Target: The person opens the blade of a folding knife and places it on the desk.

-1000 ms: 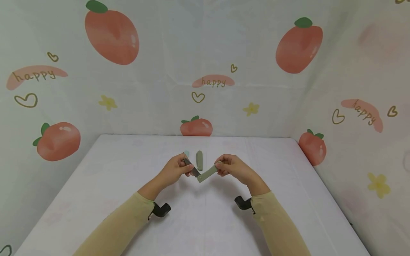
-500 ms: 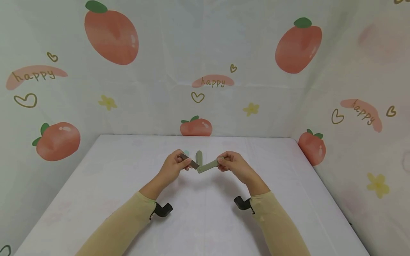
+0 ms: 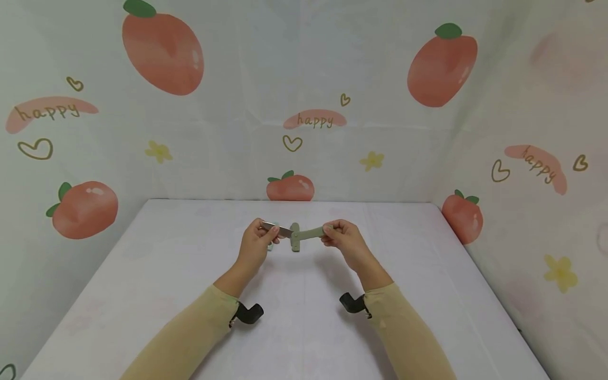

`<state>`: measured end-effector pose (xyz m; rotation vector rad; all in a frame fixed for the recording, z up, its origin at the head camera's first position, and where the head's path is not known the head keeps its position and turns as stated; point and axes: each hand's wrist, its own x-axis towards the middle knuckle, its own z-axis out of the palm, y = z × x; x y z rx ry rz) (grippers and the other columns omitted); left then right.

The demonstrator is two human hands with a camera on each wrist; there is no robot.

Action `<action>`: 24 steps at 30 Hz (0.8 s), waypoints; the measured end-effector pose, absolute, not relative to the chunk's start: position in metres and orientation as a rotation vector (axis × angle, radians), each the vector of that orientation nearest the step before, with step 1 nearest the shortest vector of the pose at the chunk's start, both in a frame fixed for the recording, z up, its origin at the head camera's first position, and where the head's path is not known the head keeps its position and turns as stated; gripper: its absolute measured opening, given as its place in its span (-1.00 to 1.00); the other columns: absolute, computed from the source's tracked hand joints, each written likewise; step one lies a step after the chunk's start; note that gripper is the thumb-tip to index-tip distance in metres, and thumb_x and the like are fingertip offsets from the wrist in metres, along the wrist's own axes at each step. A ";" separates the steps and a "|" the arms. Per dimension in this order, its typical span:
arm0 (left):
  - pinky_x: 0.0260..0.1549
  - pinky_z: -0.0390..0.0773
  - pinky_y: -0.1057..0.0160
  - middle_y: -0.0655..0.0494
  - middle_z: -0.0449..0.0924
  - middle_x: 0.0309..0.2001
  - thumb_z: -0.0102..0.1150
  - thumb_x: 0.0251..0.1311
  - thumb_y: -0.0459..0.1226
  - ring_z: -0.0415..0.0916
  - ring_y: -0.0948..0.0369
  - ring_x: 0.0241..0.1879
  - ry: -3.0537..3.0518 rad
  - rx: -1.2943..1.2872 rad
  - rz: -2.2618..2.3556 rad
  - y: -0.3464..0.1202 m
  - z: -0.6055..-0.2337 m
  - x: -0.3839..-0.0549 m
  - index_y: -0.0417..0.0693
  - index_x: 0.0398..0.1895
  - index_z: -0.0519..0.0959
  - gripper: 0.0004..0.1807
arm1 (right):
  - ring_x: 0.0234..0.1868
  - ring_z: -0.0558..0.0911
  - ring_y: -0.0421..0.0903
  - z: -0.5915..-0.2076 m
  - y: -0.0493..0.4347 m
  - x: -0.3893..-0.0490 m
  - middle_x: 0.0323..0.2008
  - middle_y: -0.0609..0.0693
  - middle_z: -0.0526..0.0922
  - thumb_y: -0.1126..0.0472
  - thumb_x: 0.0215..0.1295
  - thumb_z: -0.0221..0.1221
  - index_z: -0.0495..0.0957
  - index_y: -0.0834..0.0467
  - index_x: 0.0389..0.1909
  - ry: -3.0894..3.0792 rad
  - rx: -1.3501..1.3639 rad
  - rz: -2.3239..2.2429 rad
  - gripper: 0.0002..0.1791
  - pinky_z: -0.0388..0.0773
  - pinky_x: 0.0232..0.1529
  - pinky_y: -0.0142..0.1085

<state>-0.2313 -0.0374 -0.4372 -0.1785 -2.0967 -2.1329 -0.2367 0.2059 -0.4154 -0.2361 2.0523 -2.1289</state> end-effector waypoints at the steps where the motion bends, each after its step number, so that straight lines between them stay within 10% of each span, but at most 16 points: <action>1: -0.39 0.37 0.31 -0.07 0.69 -0.45 0.21 0.36 -0.35 0.54 0.29 -0.48 -2.085 -0.165 -2.134 -0.037 -0.438 -0.232 -0.23 -0.31 0.42 -0.83 | -0.29 0.63 -0.21 -0.416 0.205 -0.237 -0.34 -0.05 0.64 0.32 0.52 0.06 0.41 0.39 -0.06 2.045 -0.222 -2.146 -0.82 0.59 -0.13 -0.39; 12: -0.45 0.28 0.33 -0.25 0.70 -0.38 0.20 0.37 -0.35 0.53 0.31 -0.52 -1.991 -0.035 -2.105 -0.029 -0.438 -0.233 -0.22 -0.29 0.43 -0.85 | -0.35 0.62 -0.23 -0.416 0.191 -0.237 -0.37 -0.04 0.61 0.33 0.52 0.04 0.40 0.40 -0.06 1.980 -0.024 -2.269 -0.84 0.59 -0.18 -0.44; 24: -0.37 0.27 0.34 0.15 0.65 -0.50 0.20 0.39 -0.29 0.46 0.28 -0.48 -1.816 0.231 -2.273 -0.018 -0.439 -0.233 -0.18 -0.25 0.41 -0.82 | -0.38 0.63 -0.24 -0.418 0.182 -0.239 -0.41 -0.03 0.65 0.35 0.52 0.04 0.37 0.41 -0.06 1.879 0.047 -2.394 -0.83 0.58 -0.21 -0.47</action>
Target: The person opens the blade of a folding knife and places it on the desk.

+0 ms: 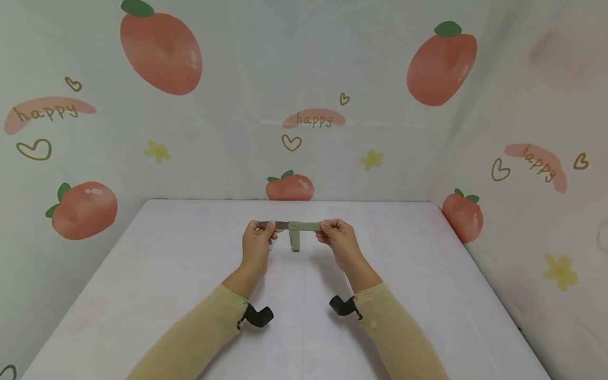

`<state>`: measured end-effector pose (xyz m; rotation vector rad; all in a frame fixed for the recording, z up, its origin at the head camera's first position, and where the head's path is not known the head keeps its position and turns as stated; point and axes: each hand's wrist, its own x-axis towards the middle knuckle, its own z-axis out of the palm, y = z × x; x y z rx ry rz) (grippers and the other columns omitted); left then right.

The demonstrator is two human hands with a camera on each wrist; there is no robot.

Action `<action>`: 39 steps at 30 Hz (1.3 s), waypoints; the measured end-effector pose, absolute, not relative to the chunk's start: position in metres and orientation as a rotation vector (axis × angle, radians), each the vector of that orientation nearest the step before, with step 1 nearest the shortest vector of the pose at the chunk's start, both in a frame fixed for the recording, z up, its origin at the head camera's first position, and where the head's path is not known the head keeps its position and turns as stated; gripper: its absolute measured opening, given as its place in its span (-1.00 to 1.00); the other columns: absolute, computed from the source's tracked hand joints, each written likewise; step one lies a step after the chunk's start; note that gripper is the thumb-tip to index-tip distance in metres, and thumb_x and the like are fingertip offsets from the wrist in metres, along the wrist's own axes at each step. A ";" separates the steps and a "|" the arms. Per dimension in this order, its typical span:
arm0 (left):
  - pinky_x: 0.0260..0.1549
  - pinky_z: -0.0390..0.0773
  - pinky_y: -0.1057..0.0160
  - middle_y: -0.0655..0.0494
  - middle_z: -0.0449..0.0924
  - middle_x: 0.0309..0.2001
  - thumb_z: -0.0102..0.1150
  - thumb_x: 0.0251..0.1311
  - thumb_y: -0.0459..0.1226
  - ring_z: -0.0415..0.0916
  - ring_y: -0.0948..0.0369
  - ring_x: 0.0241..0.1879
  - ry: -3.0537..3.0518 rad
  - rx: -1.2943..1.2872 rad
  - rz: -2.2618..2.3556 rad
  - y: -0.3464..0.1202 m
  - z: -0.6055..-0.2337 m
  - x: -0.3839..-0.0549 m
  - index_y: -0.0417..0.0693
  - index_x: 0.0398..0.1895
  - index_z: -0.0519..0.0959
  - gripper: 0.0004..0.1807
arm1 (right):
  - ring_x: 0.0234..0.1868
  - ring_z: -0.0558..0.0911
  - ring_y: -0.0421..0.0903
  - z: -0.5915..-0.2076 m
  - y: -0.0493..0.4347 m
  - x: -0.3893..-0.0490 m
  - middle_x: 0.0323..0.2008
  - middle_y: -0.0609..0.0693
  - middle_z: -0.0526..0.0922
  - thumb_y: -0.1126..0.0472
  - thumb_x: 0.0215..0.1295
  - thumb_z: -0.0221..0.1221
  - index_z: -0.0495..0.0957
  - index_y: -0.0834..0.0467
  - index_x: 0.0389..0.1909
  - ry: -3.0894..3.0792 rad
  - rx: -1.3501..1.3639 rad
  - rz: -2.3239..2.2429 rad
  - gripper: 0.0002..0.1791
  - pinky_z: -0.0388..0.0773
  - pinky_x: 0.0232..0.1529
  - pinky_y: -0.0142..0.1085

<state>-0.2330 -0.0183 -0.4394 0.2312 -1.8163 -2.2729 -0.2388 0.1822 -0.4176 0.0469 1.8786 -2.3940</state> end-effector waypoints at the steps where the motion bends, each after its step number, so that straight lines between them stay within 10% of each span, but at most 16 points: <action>1: -0.38 0.27 0.34 0.16 0.65 -0.50 0.19 0.39 -0.29 0.46 0.28 -0.49 -1.804 0.241 -2.286 -0.018 -0.440 -0.233 -0.17 -0.26 0.40 -0.82 | -0.38 0.63 -0.24 -0.418 0.182 -0.239 -0.41 -0.02 0.65 0.35 0.52 0.05 0.37 0.41 -0.06 1.877 0.050 -2.397 -0.83 0.58 -0.21 -0.47; 39: -0.24 0.38 0.24 0.08 0.76 -0.29 0.31 0.29 -0.18 0.47 0.22 -0.32 -2.454 0.038 -2.176 -0.052 -0.448 -0.221 -0.12 -0.34 0.47 -0.75 | -0.28 0.63 -0.12 -0.425 0.224 -0.235 -0.36 -0.02 0.67 0.22 0.43 0.22 0.52 0.40 -0.06 2.157 -0.209 -1.909 -0.71 0.60 -0.20 -0.34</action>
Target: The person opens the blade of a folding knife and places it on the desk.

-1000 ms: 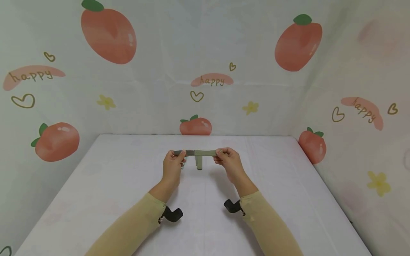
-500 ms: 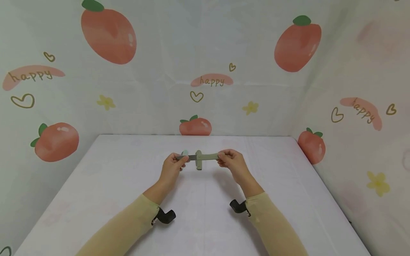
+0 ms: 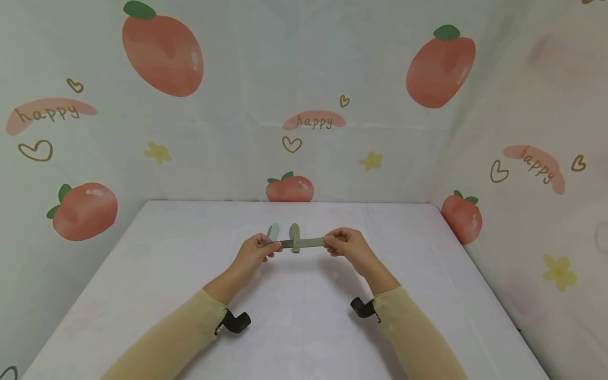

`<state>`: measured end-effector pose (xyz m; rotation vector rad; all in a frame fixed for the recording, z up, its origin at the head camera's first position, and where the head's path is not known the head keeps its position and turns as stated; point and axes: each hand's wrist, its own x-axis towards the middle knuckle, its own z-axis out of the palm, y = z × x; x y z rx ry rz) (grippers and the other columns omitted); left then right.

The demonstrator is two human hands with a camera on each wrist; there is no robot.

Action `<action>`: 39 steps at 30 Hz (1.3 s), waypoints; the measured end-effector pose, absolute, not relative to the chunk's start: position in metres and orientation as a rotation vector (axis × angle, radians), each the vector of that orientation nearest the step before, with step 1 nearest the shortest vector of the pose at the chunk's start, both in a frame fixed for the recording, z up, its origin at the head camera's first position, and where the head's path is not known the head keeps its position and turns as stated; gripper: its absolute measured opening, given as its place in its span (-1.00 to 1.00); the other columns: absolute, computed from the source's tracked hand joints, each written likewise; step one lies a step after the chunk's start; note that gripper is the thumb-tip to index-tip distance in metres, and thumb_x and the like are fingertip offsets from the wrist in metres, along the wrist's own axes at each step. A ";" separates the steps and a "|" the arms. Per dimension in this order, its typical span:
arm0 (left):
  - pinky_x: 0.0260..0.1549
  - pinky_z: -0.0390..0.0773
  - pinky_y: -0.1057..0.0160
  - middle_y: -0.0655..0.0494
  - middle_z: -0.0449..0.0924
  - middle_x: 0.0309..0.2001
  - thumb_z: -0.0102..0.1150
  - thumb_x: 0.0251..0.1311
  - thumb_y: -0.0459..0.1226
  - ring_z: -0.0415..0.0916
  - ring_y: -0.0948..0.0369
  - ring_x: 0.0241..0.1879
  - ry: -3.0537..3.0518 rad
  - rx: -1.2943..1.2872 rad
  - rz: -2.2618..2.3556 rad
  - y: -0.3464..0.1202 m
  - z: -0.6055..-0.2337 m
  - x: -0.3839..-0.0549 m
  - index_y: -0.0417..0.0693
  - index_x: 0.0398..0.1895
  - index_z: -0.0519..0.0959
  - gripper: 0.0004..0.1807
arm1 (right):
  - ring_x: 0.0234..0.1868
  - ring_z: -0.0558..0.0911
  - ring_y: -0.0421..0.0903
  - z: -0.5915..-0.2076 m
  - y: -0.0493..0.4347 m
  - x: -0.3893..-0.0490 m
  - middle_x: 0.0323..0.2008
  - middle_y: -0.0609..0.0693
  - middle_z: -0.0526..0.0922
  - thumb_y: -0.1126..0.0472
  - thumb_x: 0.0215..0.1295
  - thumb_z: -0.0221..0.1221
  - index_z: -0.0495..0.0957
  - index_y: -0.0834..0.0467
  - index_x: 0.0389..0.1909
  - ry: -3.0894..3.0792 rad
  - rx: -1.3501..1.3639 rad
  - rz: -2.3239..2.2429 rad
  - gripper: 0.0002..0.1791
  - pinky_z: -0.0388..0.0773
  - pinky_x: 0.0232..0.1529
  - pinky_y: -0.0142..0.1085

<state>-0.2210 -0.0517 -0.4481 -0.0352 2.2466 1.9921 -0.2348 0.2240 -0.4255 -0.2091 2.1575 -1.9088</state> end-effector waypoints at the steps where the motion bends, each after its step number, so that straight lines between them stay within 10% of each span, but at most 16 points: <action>1: -0.23 0.37 0.23 0.09 0.76 -0.29 0.31 0.30 -0.18 0.46 0.22 -0.32 2.241 -0.029 1.982 -0.052 -0.449 -0.221 -0.12 -0.34 0.47 -0.75 | -0.29 0.62 -0.13 -0.425 0.225 -0.234 -0.36 -0.01 0.67 0.22 0.43 0.22 0.52 0.40 -0.06 2.160 -0.214 -1.891 -0.71 0.60 -0.21 -0.34; 27: -0.20 0.47 0.24 0.10 0.75 -0.30 0.29 0.31 -0.17 0.54 0.21 -0.26 2.209 0.080 1.828 -0.054 -0.456 -0.222 -0.15 -0.29 0.54 -0.77 | -0.13 0.63 0.13 -0.430 0.248 -0.231 -0.26 0.04 0.68 0.19 0.44 0.21 0.53 0.36 -0.04 2.146 -0.331 -1.661 -0.70 0.59 -0.11 -0.26; 39: -0.16 0.49 0.17 0.07 0.74 -0.26 0.23 0.37 -0.17 0.56 0.21 -0.27 2.244 0.079 1.827 -0.049 -0.454 -0.228 -0.17 -0.20 0.57 -0.79 | -0.22 0.64 -0.08 -0.431 0.263 -0.233 -0.29 0.00 0.69 0.21 0.44 0.20 0.53 0.41 -0.04 2.171 -0.277 -1.680 -0.70 0.59 -0.12 -0.29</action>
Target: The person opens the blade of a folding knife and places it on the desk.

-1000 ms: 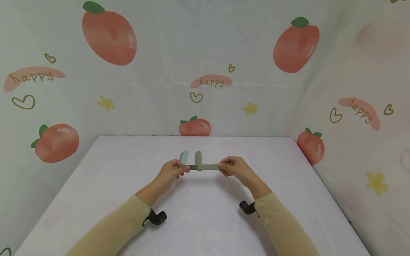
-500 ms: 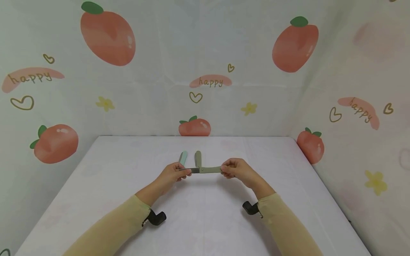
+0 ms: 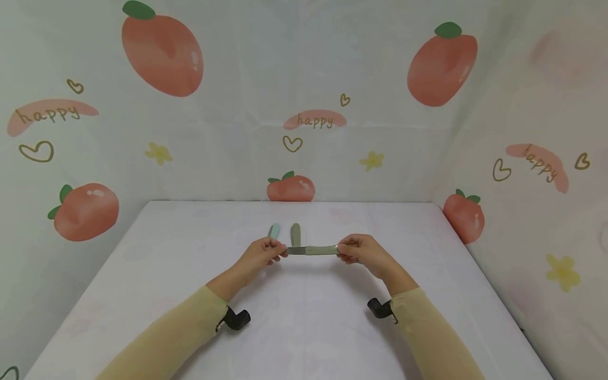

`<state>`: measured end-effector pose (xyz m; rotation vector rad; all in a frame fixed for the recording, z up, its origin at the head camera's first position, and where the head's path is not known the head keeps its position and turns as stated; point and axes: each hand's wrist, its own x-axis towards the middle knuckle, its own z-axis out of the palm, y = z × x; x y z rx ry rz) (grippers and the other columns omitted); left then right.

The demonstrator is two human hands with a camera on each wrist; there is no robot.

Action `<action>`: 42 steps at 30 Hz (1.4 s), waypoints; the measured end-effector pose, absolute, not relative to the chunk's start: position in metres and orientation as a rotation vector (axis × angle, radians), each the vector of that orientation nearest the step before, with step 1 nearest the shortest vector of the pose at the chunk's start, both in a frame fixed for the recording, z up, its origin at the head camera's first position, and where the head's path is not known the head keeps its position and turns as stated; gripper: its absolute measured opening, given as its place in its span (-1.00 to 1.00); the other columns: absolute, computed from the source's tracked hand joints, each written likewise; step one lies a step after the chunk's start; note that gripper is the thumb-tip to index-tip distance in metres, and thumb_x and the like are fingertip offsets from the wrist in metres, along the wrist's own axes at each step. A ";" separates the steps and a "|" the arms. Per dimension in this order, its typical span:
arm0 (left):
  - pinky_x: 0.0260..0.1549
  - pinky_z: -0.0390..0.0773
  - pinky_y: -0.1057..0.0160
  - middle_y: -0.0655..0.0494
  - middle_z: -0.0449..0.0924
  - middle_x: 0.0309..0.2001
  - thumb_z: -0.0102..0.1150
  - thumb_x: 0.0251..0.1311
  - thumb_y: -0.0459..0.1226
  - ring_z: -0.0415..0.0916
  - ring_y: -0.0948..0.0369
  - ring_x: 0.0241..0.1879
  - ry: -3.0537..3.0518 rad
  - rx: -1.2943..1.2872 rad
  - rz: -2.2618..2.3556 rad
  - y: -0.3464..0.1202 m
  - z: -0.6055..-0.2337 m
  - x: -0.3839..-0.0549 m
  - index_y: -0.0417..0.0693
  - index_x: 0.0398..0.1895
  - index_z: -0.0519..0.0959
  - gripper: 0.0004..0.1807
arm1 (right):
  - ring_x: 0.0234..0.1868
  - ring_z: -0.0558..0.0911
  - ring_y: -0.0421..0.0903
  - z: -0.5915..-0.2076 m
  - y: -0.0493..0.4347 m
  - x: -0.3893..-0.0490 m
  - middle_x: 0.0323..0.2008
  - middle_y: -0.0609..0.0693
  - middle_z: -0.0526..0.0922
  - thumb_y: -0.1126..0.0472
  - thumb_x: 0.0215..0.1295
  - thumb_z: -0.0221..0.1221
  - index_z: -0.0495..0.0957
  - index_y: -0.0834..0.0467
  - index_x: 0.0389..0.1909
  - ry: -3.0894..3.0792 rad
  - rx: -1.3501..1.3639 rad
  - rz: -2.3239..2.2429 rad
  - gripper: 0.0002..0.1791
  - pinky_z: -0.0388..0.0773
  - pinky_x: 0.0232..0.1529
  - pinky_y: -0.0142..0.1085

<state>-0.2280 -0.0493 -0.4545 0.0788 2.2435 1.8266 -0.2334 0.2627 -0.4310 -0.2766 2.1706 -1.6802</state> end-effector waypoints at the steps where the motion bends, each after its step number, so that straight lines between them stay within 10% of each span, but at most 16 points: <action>1: -0.16 0.49 0.18 0.07 0.74 -0.26 0.22 0.38 -0.18 0.56 0.21 -0.27 2.248 0.074 1.835 -0.050 -0.454 -0.229 -0.18 -0.19 0.58 -0.79 | -0.23 0.64 -0.08 -0.431 0.265 -0.234 -0.29 0.01 0.69 0.21 0.44 0.20 0.53 0.41 -0.03 2.176 -0.272 -1.675 -0.69 0.59 -0.12 -0.29; 14: -0.03 0.52 0.11 0.07 0.69 -0.17 0.15 0.42 -0.17 0.55 0.16 -0.19 2.328 0.033 1.824 -0.047 -0.453 -0.247 -0.15 -0.11 0.57 -0.79 | -0.22 0.63 -0.11 -0.438 0.294 -0.232 -0.27 0.05 0.67 0.24 0.47 0.15 0.47 0.50 -0.01 2.175 -0.254 -1.595 -0.66 0.60 -0.14 -0.31; 33: -0.33 0.49 0.29 0.02 0.63 -0.25 0.20 0.36 -0.22 0.55 0.17 -0.26 2.477 0.049 1.703 -0.035 -0.455 -0.269 -0.18 -0.08 0.54 -0.78 | -0.27 0.61 -0.14 -0.449 0.319 -0.235 -0.29 0.07 0.70 0.26 0.46 0.16 0.53 0.44 -0.08 2.148 -0.092 -1.485 -0.74 0.59 -0.21 -0.32; 42: -0.10 0.52 0.14 0.01 0.66 -0.15 0.23 0.30 -0.17 0.58 0.10 -0.15 2.635 0.024 1.472 -0.033 -0.463 -0.280 -0.14 -0.02 0.54 -0.71 | -0.38 0.62 -0.16 -0.449 0.317 -0.234 -0.37 0.06 0.70 0.28 0.41 0.21 0.55 0.42 -0.11 2.204 0.032 -1.391 -0.76 0.61 -0.31 -0.35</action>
